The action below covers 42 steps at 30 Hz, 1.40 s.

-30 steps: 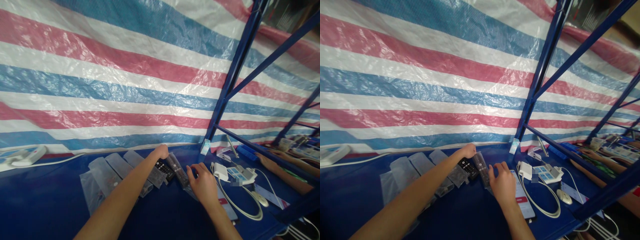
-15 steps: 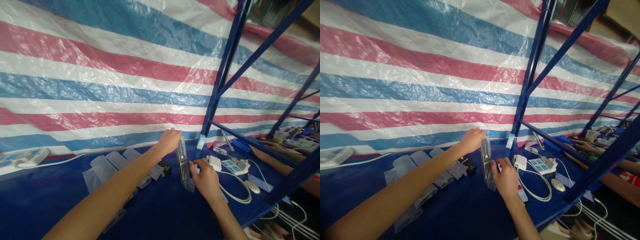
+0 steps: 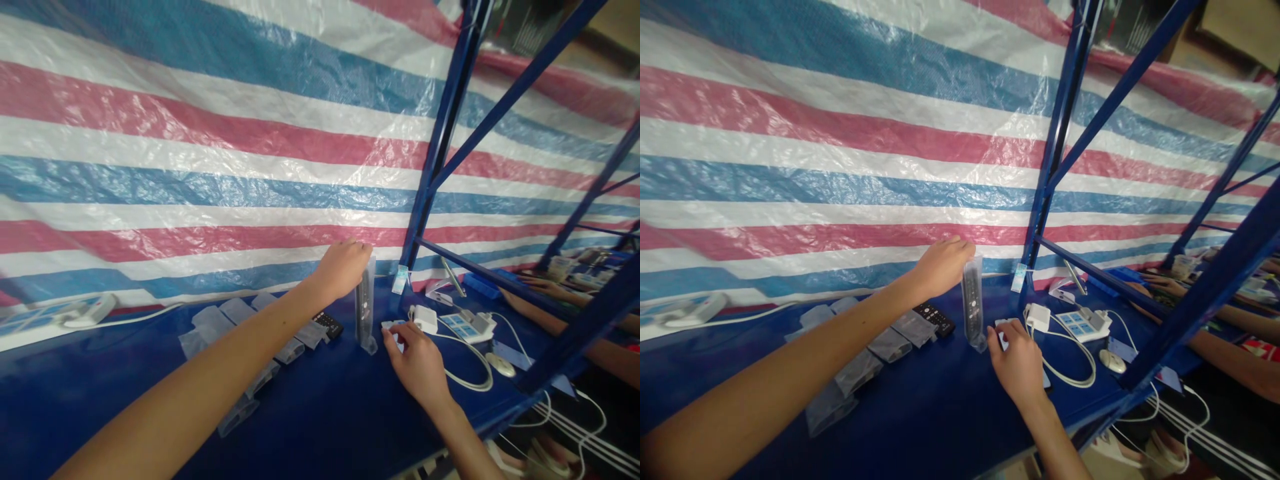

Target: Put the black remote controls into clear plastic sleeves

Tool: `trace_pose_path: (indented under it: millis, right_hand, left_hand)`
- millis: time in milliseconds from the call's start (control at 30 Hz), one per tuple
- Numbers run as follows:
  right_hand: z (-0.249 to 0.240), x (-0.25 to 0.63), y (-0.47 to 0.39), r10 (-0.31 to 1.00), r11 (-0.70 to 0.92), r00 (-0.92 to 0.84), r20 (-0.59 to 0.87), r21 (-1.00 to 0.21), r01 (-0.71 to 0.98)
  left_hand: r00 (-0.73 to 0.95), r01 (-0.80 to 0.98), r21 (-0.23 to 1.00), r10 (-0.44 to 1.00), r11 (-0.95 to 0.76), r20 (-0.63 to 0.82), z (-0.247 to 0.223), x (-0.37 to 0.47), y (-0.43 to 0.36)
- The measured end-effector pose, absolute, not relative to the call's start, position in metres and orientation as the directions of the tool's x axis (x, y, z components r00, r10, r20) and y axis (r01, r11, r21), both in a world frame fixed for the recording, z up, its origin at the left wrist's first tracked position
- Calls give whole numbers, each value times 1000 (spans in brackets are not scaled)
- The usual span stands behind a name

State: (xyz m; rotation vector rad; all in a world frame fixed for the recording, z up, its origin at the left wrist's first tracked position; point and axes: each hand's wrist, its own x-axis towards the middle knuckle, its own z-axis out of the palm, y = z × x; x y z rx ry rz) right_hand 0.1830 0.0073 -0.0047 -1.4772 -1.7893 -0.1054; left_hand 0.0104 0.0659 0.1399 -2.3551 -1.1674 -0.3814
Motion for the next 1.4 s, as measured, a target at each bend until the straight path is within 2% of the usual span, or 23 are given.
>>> trace_pose_path:
  millis: [233,467,633,733,867,933,1067,1133,1200,1267,1400]
  right_hand:
    - [-6,181,8,843,306,-55,535,-392,868]
    - [4,169,18,951,236,-132,279,-381,894]
    - [13,167,38,962,273,-241,130,-421,865]
    - [15,164,46,941,339,-309,141,-441,831]
    - [14,160,49,940,336,-279,195,-398,854]
    - [16,161,51,952,294,-232,202,-377,878]
    - [25,165,65,986,133,-97,133,-300,945]
    - [28,164,75,992,88,-62,107,-261,961]
    - [29,159,85,993,82,-59,103,-241,967]
    - [27,151,92,993,93,-73,98,-221,971]
    - [21,137,99,990,131,-117,84,-186,974]
  left_hand:
    - [533,846,-304,669,-439,518,166,2,55]
    - [532,847,-355,624,-396,572,189,-11,56]
    - [531,842,-307,582,-443,615,202,-23,56]
    - [538,828,-273,557,-489,632,205,-28,55]
    - [498,845,-232,550,-482,670,211,-42,54]
    - [399,883,-145,550,-446,734,216,-59,54]
    - [30,917,198,557,-345,830,209,-110,63]
    - [-20,914,269,626,-305,779,188,-133,73]
    - [-71,907,386,841,-170,536,158,-149,85]
    - [-72,915,388,902,-110,426,124,-157,97]
    - [-36,946,319,954,-64,298,76,-161,111]
